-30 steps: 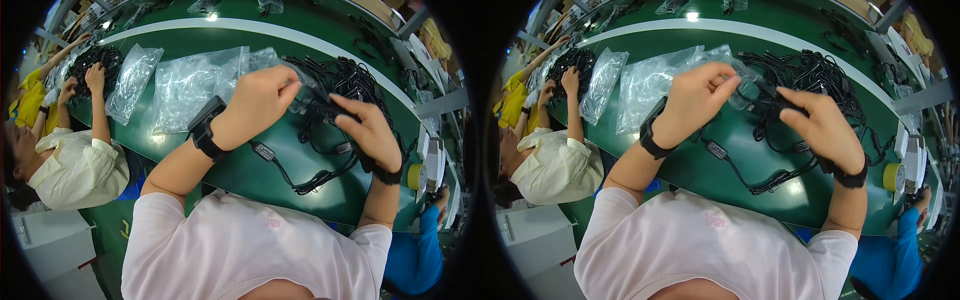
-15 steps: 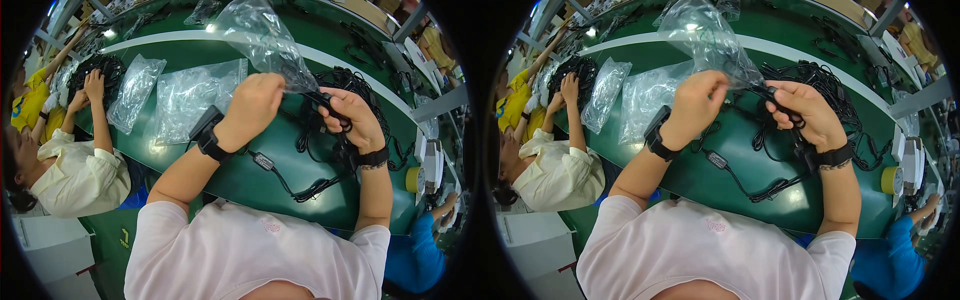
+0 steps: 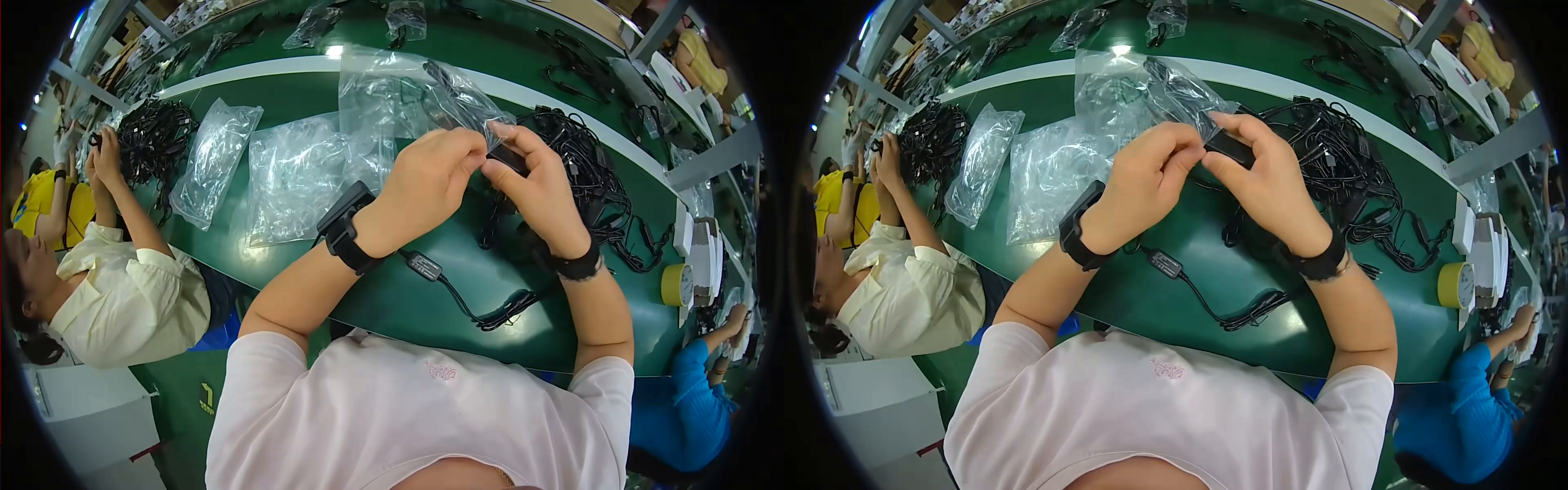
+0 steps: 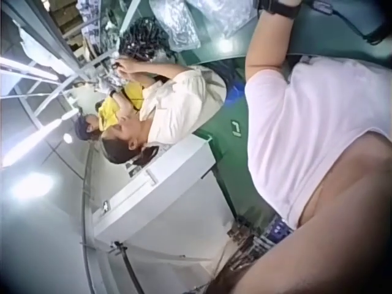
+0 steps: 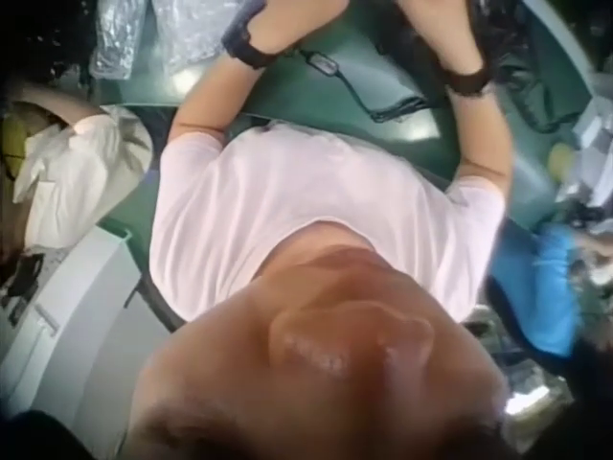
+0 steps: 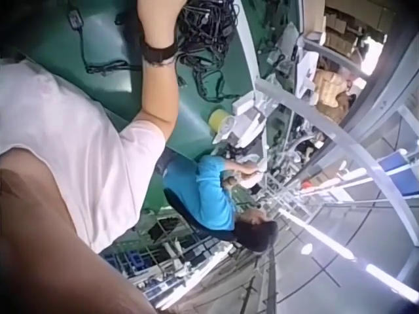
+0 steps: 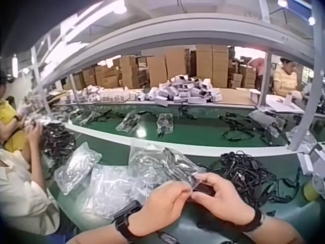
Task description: The person packages power cables by hand, picking up a cable, folding it, and sliding it into a plastic bag. This process is repeated for additional cables and bags, which are then placed into a pile.
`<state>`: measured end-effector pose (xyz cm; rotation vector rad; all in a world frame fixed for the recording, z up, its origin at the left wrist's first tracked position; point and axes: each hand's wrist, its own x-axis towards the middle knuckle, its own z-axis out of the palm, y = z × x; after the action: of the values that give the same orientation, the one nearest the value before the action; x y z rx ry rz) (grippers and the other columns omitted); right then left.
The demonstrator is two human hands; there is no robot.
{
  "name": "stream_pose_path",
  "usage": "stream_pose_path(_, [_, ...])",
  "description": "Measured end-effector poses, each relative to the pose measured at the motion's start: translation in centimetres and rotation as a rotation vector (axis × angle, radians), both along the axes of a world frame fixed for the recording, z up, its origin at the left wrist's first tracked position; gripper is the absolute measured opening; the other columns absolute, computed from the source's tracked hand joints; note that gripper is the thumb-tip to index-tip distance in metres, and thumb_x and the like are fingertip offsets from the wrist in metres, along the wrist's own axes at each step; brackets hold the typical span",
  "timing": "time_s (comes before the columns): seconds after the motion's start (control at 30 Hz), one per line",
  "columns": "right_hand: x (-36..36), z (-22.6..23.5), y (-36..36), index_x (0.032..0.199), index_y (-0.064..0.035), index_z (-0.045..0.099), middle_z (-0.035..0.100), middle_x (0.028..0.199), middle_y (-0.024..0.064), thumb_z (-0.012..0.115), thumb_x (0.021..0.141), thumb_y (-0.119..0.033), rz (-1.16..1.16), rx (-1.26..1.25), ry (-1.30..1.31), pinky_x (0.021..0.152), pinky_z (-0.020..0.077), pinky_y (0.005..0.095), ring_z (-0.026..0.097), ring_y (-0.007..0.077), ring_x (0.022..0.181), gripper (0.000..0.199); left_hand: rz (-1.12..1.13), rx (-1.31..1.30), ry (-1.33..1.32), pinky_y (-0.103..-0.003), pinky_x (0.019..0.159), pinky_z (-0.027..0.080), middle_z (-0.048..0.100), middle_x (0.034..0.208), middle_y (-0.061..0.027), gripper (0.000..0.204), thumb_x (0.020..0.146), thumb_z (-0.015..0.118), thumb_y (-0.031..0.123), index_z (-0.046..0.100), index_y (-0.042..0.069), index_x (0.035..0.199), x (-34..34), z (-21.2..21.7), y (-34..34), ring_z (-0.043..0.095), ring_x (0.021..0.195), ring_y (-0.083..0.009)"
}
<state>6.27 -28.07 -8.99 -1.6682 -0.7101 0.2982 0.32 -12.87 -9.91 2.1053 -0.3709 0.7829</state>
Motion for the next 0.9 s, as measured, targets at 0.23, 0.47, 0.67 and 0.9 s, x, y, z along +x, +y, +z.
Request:
stream_pose_path(0.23, [1.9,-1.7,0.8,0.117,0.0015,0.047,0.051,0.076,0.0031,0.046,0.088,-0.008,0.358,0.405,1.167,0.044,0.0338,0.0178,0.043,0.0069,0.054,0.03,-0.183,0.131,0.052,-0.036,0.063,0.045,0.058,0.075,-0.0095,0.012,0.073,0.058,0.0,0.055,0.004,0.084,-1.1,-0.8,1.2,0.055,0.07,-0.0281])
stream_pose_path(0.47, [0.9,-1.0,1.9,0.131,0.0026,0.032,0.05,0.12,0.0121,0.058,0.079,-0.005,0.382,0.431,0.819,0.096,0.0352,0.0281,0.049,0.0173,0.108,0.058,0.049,0.028,-0.122,-0.032,0.052,0.041,0.054,0.068,-0.0102,0.012,0.073,0.061,-0.003,0.056,0.003,0.082,-1.4,-2.1,2.0,0.052,0.06,-0.0263])
stream_pose_path(0.67, [0.1,-0.5,3.7,0.09,-0.0034,0.066,0.061,0.097,0.0215,0.064,0.072,-0.008,-0.171,-0.036,-0.417,0.057,0.0484,0.0267,0.064,0.0161,0.069,0.019,-0.024,-0.073,-0.102,-0.035,0.057,0.044,0.057,0.075,-0.0108,0.015,0.071,0.059,-0.004,0.054,0.002,0.083,-1.7,-1.6,0.5,0.053,0.067,-0.0298])
stream_pose_path(0.9, [1.8,0.2,4.1,0.091,0.0032,0.062,0.063,0.1,0.0147,0.059,0.081,-0.012,0.313,-0.075,0.31,0.074,0.047,0.0284,0.059,0.0166,0.093,0.018,0.006,-0.334,0.055,-0.027,0.057,0.043,0.056,0.073,-0.0081,0.008,0.08,0.056,0.0,0.052,0.002,0.086,-2.1,-1.6,1.2,0.054,0.063,-0.019])
